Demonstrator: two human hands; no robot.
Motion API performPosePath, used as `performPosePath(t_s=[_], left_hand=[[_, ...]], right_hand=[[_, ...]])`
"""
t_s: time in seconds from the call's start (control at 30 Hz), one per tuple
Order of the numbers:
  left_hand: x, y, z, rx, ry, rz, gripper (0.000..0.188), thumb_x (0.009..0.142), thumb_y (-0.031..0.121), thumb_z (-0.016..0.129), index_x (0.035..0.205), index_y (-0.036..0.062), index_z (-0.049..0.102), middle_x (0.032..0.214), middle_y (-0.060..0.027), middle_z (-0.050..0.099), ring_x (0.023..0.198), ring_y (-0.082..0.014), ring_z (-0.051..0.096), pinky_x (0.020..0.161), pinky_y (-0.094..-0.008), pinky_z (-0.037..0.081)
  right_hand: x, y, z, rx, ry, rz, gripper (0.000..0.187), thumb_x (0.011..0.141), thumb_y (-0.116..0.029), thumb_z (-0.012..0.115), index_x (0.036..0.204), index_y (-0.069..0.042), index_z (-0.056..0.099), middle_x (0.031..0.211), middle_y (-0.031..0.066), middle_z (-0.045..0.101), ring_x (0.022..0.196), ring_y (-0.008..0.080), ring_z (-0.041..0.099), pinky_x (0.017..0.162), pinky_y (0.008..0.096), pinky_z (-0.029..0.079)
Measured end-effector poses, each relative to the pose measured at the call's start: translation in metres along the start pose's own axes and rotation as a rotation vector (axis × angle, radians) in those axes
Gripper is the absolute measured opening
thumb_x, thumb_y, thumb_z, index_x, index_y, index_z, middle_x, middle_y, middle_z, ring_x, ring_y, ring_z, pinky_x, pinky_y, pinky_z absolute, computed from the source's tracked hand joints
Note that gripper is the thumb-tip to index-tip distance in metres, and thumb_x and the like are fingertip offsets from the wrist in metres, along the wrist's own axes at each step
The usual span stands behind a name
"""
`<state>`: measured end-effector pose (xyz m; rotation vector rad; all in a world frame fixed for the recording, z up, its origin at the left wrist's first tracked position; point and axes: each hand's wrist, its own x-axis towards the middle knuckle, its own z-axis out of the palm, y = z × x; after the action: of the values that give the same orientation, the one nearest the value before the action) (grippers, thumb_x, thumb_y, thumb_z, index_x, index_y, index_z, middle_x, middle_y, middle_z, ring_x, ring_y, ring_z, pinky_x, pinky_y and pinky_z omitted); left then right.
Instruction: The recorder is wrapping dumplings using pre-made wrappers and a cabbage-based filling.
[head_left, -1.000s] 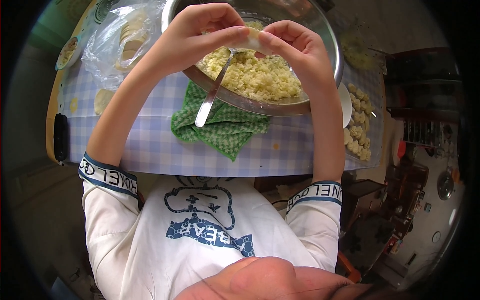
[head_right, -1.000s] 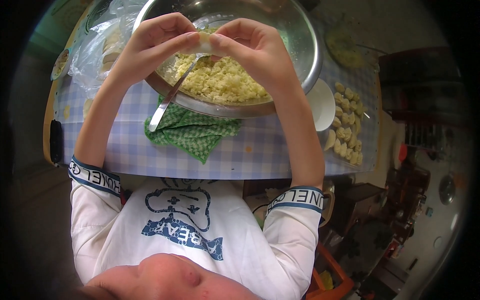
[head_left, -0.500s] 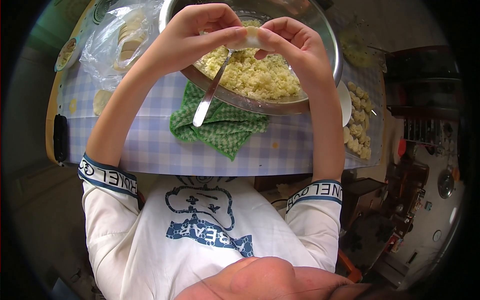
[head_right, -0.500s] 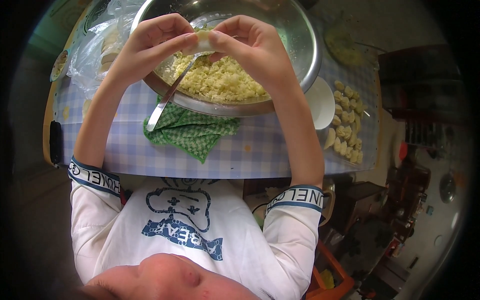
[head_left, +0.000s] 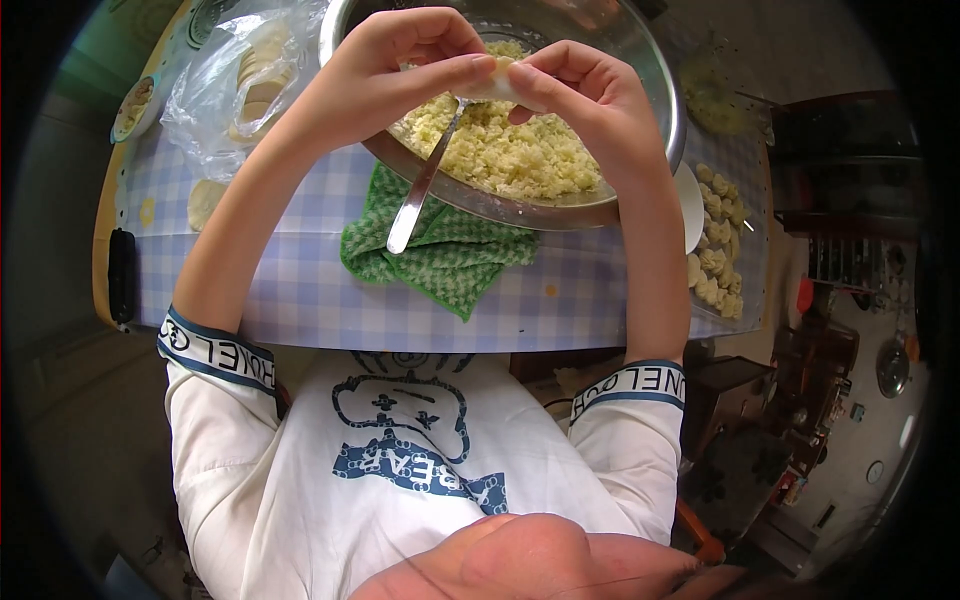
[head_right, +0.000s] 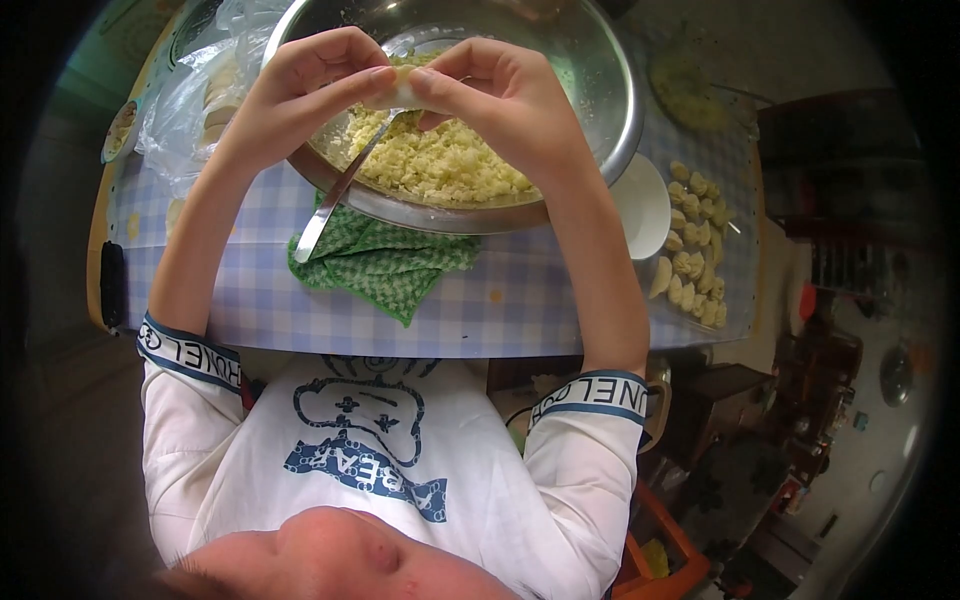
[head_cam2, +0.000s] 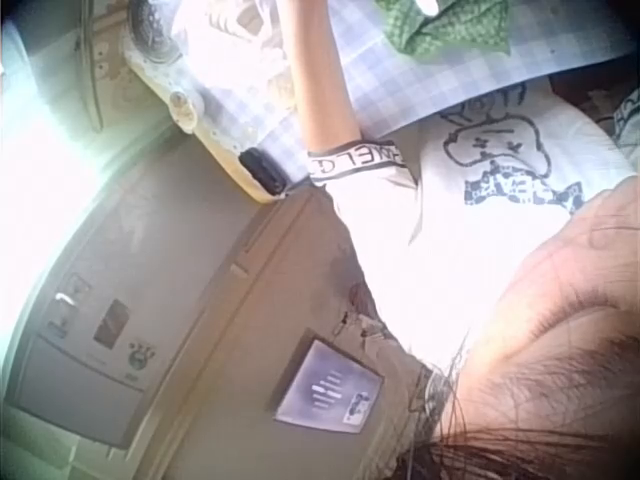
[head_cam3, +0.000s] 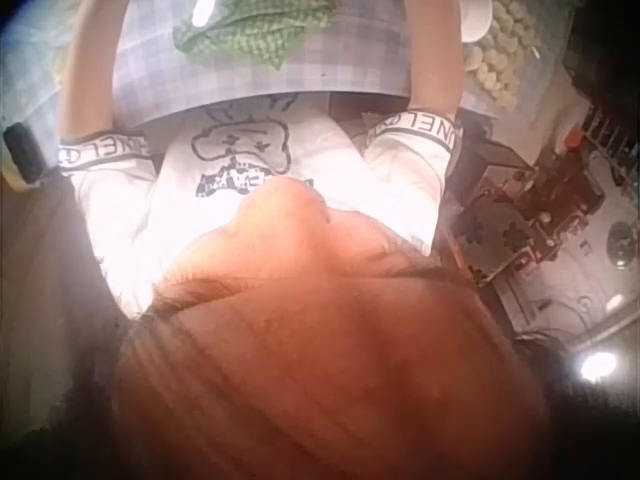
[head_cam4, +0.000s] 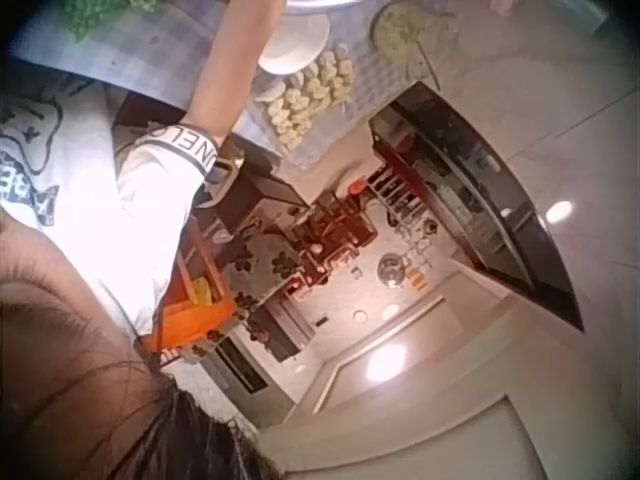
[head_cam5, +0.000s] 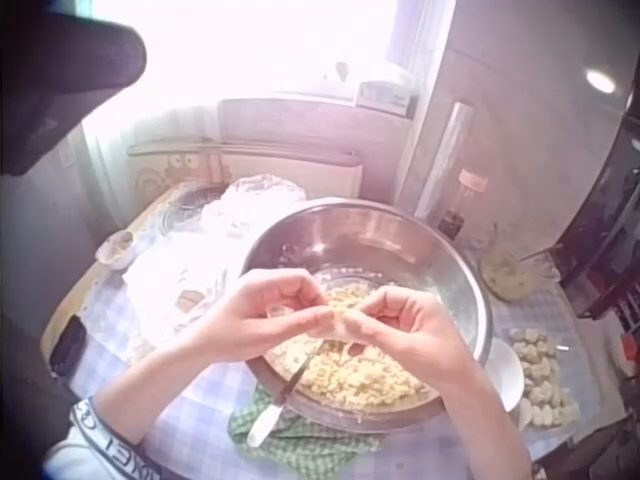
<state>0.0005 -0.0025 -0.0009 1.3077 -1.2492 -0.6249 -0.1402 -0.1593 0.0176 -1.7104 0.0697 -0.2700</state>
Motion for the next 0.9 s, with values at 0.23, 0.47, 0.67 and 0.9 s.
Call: performPosePath(t_s=[0.23, 0.47, 0.67, 0.9], left_hand=[[0.0007, 0.0072, 0.0035, 0.011, 0.006, -0.016, 0.016, 0.087, 0.015, 0.058, 0.095, 0.0010, 0.057, 0.083, -0.0007, 0.057, 0.067, -0.0037, 0.052, 0.056, -0.0172, 0.042], [-0.0009, 0.0053, 0.0024, 0.052, 0.003, -0.051, 0.016, 0.087, 0.016, 0.058, 0.093, 0.0008, 0.057, 0.079, 0.0008, 0.056, 0.063, -0.0029, 0.049, 0.053, -0.0171, 0.039], [-0.0007, 0.0050, 0.0027, 0.034, 0.002, -0.049, 0.017, 0.088, 0.017, 0.058, 0.093, 0.0008, 0.057, 0.078, 0.0015, 0.055, 0.069, -0.0026, 0.049, 0.058, -0.0186, 0.040], [-0.0003, 0.0012, 0.0007, 0.032, -0.001, -0.014, 0.018, 0.088, 0.017, 0.058, 0.094, -0.0004, 0.057, 0.082, -0.0004, 0.056, 0.073, -0.0045, 0.052, 0.063, -0.0193, 0.043]], right_hand=[[-0.0005, -0.0009, 0.0001, 0.011, 0.029, -0.005, 0.018, 0.084, -0.017, 0.063, 0.091, -0.001, 0.061, 0.080, 0.0065, 0.064, 0.070, 0.0116, 0.062, 0.067, 0.0221, 0.048], [0.0002, -0.0013, 0.0006, 0.016, 0.023, 0.000, 0.018, 0.084, -0.017, 0.062, 0.091, -0.001, 0.061, 0.080, 0.0066, 0.064, 0.070, 0.0117, 0.062, 0.067, 0.0221, 0.049], [0.0001, -0.0015, 0.0001, 0.022, 0.019, 0.002, 0.018, 0.084, -0.017, 0.062, 0.091, 0.000, 0.061, 0.081, 0.0068, 0.064, 0.070, 0.0116, 0.062, 0.067, 0.0220, 0.049], [0.0002, -0.0022, 0.0006, 0.010, 0.059, -0.019, 0.019, 0.084, -0.018, 0.063, 0.091, -0.001, 0.061, 0.080, 0.0066, 0.064, 0.070, 0.0121, 0.063, 0.067, 0.0218, 0.049]])
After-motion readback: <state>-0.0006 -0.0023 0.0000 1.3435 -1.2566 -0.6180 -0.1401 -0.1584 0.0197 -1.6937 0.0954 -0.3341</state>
